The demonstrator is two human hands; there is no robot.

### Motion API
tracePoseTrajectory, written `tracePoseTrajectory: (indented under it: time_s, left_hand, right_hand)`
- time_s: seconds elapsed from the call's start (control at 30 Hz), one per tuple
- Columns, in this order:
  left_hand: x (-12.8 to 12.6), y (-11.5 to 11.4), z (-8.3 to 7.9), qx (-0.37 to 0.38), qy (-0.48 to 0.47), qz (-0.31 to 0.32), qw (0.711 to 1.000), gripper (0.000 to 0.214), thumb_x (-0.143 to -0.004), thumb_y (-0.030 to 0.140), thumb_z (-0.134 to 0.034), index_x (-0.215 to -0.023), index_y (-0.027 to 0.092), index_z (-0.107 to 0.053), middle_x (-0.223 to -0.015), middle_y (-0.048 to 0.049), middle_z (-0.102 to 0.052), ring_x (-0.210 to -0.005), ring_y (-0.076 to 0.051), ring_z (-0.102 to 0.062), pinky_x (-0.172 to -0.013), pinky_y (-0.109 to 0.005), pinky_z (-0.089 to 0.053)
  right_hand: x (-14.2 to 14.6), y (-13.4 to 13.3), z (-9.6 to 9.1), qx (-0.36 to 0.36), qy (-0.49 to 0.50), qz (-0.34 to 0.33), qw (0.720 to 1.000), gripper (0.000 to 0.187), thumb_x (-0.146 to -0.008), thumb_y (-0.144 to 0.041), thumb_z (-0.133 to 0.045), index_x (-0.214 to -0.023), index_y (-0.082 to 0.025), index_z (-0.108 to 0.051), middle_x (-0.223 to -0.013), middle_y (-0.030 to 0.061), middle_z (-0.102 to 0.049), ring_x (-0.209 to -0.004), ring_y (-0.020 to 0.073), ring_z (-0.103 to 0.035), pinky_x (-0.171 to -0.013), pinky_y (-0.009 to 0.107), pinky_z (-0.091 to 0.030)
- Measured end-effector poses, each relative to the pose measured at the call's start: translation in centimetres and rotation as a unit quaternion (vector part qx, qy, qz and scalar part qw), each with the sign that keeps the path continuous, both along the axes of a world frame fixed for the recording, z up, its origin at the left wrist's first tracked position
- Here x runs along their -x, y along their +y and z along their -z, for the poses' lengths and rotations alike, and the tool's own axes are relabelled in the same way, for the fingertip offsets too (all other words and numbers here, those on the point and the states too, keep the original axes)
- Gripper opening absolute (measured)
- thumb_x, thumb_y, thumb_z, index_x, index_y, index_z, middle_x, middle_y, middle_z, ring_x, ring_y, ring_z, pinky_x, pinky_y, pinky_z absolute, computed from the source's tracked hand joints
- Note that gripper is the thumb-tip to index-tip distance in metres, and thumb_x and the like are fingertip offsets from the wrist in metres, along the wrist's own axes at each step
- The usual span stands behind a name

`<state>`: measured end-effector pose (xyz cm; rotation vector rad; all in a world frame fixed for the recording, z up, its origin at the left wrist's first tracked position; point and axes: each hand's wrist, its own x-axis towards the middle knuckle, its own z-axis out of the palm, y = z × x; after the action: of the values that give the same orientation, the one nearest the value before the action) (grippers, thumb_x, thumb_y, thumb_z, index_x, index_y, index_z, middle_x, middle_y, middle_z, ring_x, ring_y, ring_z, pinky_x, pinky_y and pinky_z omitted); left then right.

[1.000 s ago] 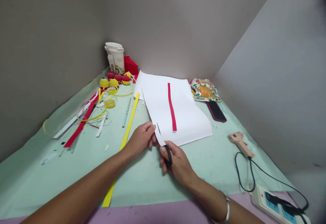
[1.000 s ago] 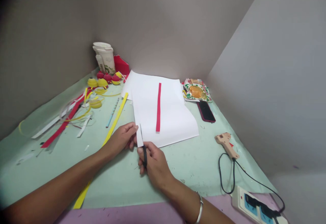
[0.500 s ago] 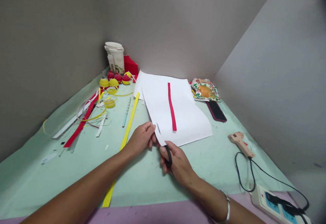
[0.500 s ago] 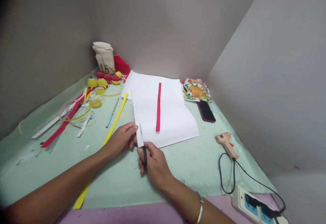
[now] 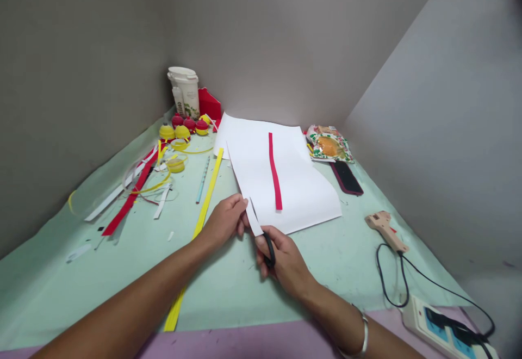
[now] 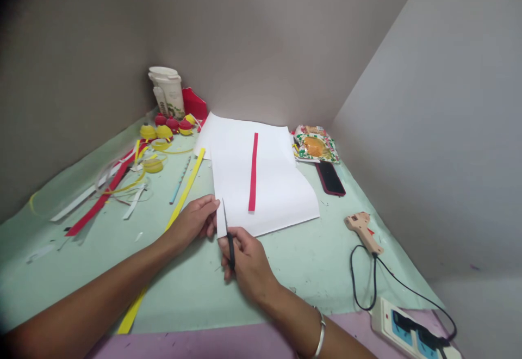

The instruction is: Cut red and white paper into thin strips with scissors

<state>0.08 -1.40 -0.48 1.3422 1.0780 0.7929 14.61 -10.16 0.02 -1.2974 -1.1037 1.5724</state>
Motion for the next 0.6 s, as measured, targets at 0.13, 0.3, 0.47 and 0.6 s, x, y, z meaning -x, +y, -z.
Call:
tracePoseTrajectory:
  time_s: [0.13,0.3,0.47,0.6]
  left_hand:
    - [-0.09,-0.13,-0.3,0.001,0.001,0.001,1.0,0.034,-0.091,0.041,-0.042,-0.065,0.019,-0.048,-0.041,0.0041,-0.05,-0.035,-0.008,-0.04,-0.039,-0.021,-0.028]
    - [-0.05,-0.17,-0.33,-0.011,0.004,0.006,1.0,0.036,-0.091,0.042,-0.041,-0.064,0.019,-0.048,-0.041,0.004,-0.049,-0.035,-0.008,-0.04,-0.04,-0.021,-0.028]
    - [-0.04,-0.14,-0.22,-0.013,0.004,0.006,1.0,0.035,-0.09,0.042,-0.042,-0.065,0.019,-0.048,-0.044,0.0038,-0.051,-0.036,-0.009,-0.041,-0.04,-0.021,-0.029]
    - [-0.04,-0.19,-0.21,-0.017,0.008,0.008,1.0,0.035,-0.091,0.043,-0.042,-0.065,0.019,-0.048,-0.043,0.0037,-0.051,-0.036,-0.009,-0.041,-0.04,-0.021,-0.029]
  right_hand:
    - [0.05,-0.09,0.02,-0.001,0.003,0.004,1.0,0.039,-0.085,-0.048,-0.06,-0.107,-0.017,-0.062,-0.06,-0.0051,-0.052,-0.042,0.0063,-0.047,-0.041,0.018,-0.033]
    - [0.08,-0.12,-0.05,-0.003,0.004,0.006,1.0,0.037,-0.086,-0.047,-0.058,-0.107,-0.017,-0.062,-0.06,-0.005,-0.052,-0.043,0.0065,-0.047,-0.042,0.018,-0.034]
    - [0.05,-0.11,-0.24,0.003,0.004,0.005,1.0,0.04,-0.085,-0.049,-0.059,-0.108,-0.017,-0.061,-0.061,-0.0047,-0.053,-0.043,0.0067,-0.046,-0.042,0.019,-0.034]
    - [0.06,-0.11,-0.22,0.007,0.007,0.004,1.0,0.037,-0.087,-0.047,-0.058,-0.108,-0.017,-0.061,-0.062,-0.0047,-0.052,-0.043,0.0065,-0.046,-0.042,0.019,-0.034]
